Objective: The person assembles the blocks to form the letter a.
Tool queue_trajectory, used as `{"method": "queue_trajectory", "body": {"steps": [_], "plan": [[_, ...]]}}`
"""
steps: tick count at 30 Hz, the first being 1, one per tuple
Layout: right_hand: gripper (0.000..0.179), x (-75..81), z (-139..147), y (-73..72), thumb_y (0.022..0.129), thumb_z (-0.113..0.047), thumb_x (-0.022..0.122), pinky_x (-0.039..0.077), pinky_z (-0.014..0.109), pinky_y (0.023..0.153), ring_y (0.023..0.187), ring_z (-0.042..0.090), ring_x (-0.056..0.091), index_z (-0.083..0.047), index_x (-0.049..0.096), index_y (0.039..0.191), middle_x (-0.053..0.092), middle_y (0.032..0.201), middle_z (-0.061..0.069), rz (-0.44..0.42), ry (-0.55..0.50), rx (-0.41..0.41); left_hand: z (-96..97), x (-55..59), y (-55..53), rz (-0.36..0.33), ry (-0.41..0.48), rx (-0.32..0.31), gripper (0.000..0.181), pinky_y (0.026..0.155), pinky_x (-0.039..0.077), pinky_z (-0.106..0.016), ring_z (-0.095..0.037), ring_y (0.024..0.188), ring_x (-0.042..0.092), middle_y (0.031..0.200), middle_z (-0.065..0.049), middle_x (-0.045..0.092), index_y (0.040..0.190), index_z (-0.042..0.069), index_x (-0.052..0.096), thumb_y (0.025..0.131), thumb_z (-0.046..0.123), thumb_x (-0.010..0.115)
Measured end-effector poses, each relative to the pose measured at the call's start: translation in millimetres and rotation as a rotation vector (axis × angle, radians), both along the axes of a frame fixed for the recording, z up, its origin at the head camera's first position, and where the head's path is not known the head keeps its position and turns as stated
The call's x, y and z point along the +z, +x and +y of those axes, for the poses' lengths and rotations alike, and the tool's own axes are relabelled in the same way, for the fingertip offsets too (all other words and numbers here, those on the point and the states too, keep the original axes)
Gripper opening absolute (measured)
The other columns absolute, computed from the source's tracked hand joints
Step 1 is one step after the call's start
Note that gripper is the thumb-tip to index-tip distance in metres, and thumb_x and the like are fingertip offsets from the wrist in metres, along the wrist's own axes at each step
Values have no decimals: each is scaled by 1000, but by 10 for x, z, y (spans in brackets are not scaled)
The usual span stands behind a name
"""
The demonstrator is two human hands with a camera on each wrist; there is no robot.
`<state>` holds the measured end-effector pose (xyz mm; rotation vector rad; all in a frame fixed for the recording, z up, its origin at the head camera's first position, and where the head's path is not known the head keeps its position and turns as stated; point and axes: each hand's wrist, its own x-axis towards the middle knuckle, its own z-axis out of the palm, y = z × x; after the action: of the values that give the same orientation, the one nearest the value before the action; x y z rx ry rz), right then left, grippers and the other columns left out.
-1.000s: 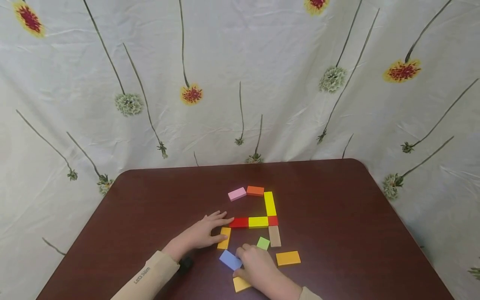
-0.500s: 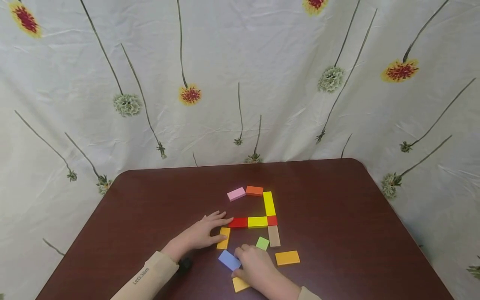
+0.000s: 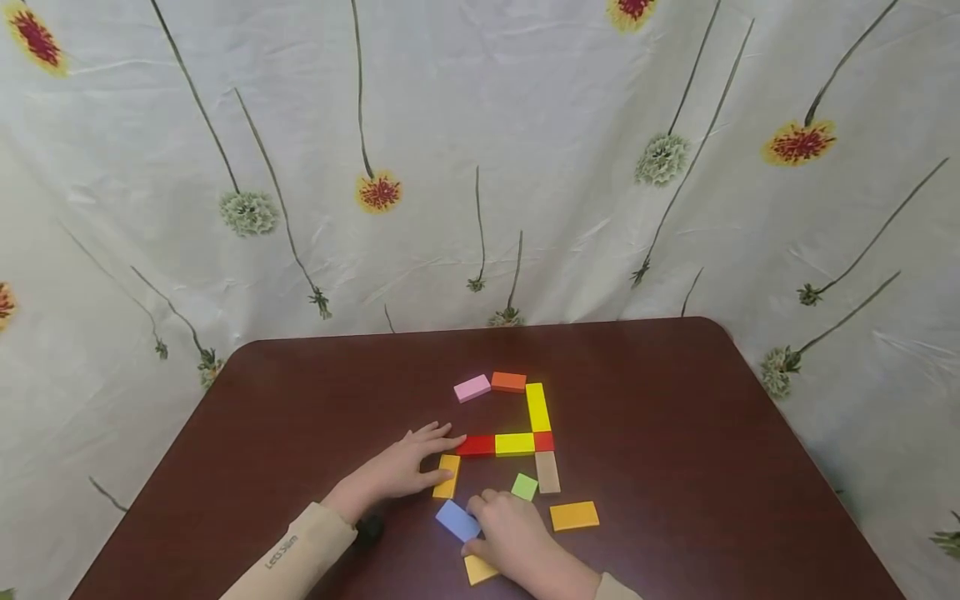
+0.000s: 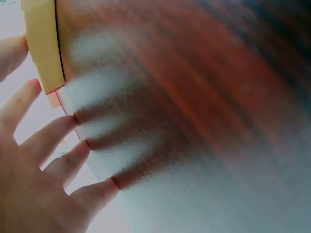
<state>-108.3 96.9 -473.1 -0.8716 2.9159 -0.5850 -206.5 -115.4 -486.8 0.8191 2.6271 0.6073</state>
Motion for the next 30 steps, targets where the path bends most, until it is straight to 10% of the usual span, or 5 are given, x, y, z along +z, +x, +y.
{"method": "queue_trajectory", "body": {"steps": [20,30], "plan": [[37,104,308,172,74,-38,85,45,22,62,70,1,46,-17,67,99,60,86,-11,-238,-1,-34,35,-1,-42,5,-18,-1,59,115,23,-67,-39,147,29,153,-16,42,146,23,49,92,35,66],[28,50,343,213,76,-27,85,45,20,65,73,1,44,-16,71,98,54,84,-12,-166,45,47,3,-7,-47,-15,-14,18,59,115,22,-66,-39,147,28,154,-16,42,146,24,49,91,35,67]]}}
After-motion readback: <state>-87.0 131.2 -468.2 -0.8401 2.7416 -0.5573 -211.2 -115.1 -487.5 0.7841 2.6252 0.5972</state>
